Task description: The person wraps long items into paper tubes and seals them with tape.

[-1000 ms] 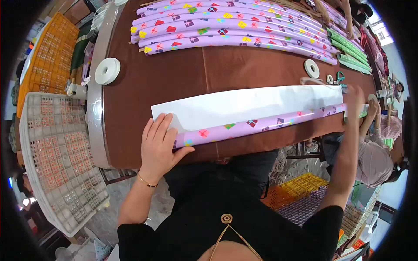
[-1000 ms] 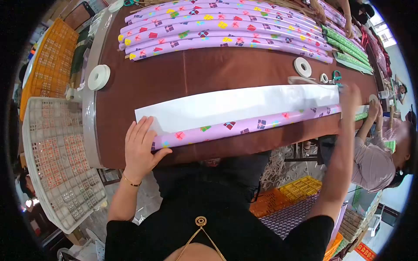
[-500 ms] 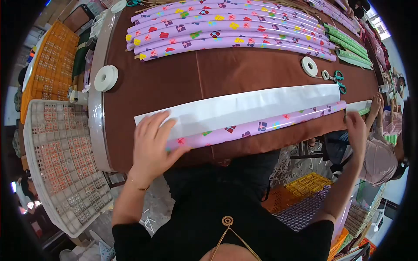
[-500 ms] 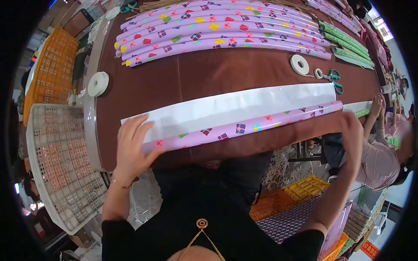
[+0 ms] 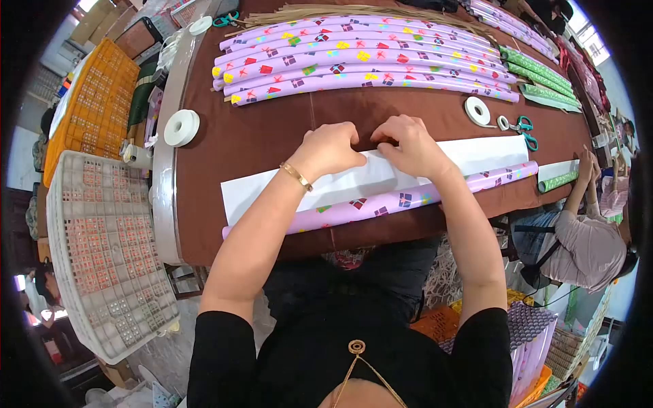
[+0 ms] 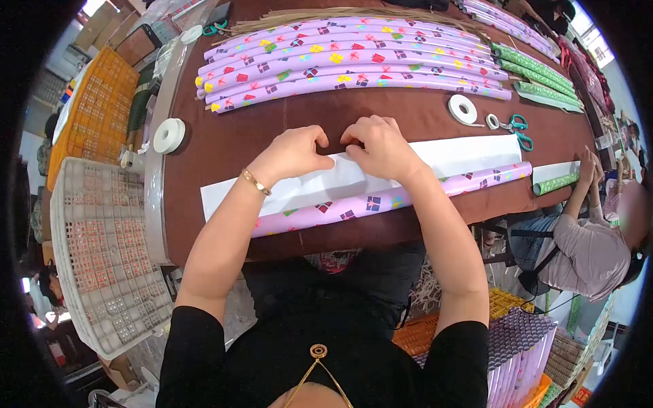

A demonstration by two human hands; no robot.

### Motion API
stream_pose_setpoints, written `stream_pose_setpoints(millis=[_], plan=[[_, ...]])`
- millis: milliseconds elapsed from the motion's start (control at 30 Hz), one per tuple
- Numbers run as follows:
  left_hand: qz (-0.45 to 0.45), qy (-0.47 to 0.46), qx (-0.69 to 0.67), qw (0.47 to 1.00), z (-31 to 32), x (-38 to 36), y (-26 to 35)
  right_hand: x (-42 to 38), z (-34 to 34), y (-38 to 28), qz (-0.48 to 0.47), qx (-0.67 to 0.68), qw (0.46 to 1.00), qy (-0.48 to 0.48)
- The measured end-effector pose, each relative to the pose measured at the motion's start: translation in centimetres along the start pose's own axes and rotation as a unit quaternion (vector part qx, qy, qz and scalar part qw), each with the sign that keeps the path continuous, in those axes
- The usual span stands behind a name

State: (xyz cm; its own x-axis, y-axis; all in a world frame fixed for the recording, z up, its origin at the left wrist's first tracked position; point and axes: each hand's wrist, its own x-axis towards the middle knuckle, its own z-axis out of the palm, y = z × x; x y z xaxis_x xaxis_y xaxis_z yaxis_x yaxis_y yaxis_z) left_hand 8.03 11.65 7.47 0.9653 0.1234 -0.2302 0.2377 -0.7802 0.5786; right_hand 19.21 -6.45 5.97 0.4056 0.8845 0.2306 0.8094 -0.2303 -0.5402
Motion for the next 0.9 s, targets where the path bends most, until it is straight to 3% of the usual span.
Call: stream_pose_setpoints(millis=[167,233,900], plan=[[0.000,-0.065,-0.090,0.994,-0.2,0.5,0.0,-0.2,-0.3,0.2,-0.010,0.015,0.999,-0.029],[0.022,-0.021,-0.100,0.994,0.2,0.5,0.1,-0.2,-0.3,-0.2,-0.016,0.016,0.999,-0.024],[-0.001,-0.029,-0.116,0.993,0.8,0.5,0.3,-0.7,0.2,0.0,-0.048,0.000,0.999,0.008]])
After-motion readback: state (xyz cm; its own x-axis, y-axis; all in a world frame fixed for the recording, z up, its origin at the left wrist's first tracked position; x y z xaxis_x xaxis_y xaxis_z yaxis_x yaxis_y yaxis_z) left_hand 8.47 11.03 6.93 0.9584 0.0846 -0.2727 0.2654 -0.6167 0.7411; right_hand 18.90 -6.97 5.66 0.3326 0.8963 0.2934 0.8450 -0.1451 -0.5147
